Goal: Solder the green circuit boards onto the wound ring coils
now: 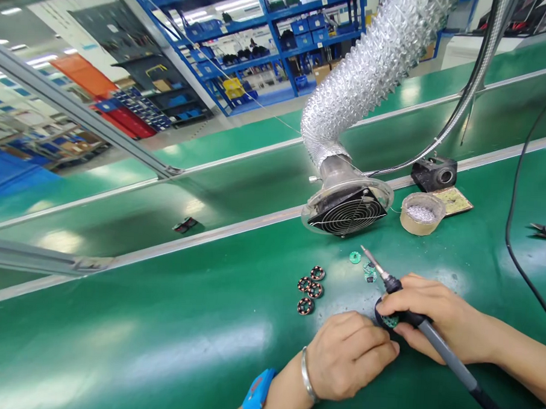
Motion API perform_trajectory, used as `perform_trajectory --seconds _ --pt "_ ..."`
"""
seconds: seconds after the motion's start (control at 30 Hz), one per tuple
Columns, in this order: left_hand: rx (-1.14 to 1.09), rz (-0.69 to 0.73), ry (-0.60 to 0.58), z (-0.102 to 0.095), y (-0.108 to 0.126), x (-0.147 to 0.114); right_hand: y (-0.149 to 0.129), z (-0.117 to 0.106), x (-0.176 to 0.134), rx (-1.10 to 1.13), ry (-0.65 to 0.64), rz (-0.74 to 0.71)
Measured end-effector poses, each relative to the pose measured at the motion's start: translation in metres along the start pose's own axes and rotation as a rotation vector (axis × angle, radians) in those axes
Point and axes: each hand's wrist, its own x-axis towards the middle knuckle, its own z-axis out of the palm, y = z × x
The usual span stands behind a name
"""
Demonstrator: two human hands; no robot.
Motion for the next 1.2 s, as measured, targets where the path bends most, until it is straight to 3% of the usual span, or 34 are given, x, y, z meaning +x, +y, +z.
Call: perform_trajectory --seconds 0.13,0.27,0.37,0.5,0.8,1.2 --pt "-0.081 -0.071 0.054 -0.006 0.002 -0.007 0.0 0.003 0.002 -0.066 -0.048 -0.016" --pt "-0.169 -0.405 0.143 -0.005 0.002 -0.007 0.001 0.002 0.0 -0.131 -0.102 0.001" --pt "-0.188 -0.6 0.087 0.0 -0.001 -0.006 0.0 0.0 -0.002 -0.177 -0.16 -0.004" --pt "-0.279 -0.608 -0.022 0.007 -0.008 -0.008 -0.003 -0.003 -0.001 -0.186 -0.21 0.034" --pt "-0.464 -0.653 0.019 0.011 -0.009 -0.006 0.002 -0.004 0.001 -0.067 -0.155 0.069" --pt "-0.519 -0.929 -0.08 0.01 -0.001 0.004 0.008 -0.003 -0.004 -0.021 -0.085 0.057"
